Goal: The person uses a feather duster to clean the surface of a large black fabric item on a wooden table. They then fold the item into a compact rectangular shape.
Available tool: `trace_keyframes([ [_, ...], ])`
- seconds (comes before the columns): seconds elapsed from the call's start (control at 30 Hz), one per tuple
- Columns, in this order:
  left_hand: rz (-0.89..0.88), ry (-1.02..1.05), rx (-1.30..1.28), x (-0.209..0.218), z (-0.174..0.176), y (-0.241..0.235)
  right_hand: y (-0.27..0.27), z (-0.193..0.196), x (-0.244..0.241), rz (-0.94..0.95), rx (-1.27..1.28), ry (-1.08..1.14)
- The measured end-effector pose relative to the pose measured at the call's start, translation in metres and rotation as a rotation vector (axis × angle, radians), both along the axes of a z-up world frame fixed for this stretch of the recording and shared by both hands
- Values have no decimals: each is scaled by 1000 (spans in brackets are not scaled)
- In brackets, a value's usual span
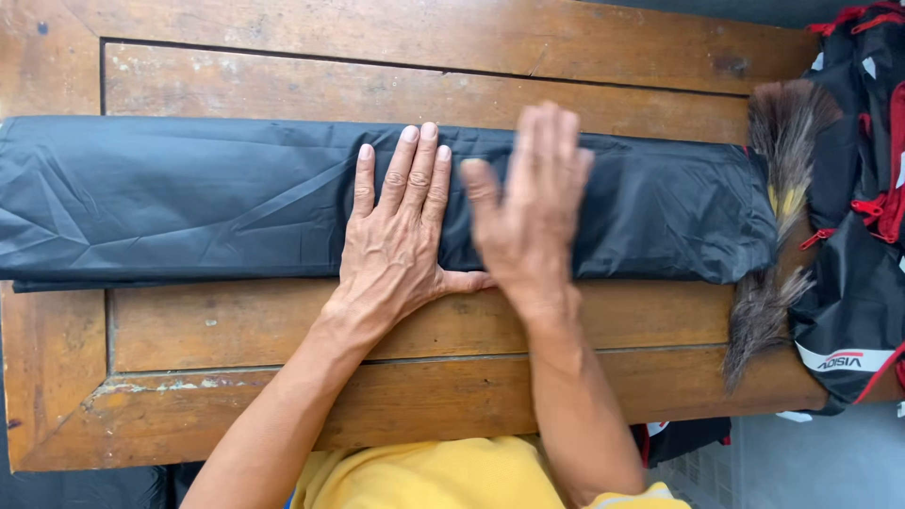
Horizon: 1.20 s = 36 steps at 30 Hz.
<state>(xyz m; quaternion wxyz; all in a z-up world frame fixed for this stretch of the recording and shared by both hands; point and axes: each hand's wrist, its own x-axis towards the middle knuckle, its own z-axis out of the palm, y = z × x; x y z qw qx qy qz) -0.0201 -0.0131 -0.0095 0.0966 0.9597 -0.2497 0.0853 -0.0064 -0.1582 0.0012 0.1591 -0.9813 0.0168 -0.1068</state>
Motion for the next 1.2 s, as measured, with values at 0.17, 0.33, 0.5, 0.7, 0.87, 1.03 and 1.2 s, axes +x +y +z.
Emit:
trace_keyframes([
  [0.17, 6, 108, -59, -1, 1, 1, 43, 12, 4, 257, 113, 107],
  [0.33, 35, 38, -57, 0, -8, 2, 10, -8, 0, 227, -45, 162],
  [0.5, 27, 1, -82, -3, -5, 4, -61, -6, -5, -42, -164, 212],
  [0.7, 45, -71, -31, 0, -8, 0, -29, 3, 0, -92, -67, 157],
  [0.87, 63, 212, -217, 1, -12, -7, 49, -8, -1, 344, 180, 11],
  [1.03, 55, 190, -152, 0, -11, -3, 29, -29, 6, 335, 92, -4],
  [1.2, 17, 158, -180, -1, -7, -4, -13, -21, 5, 125, -63, 52],
])
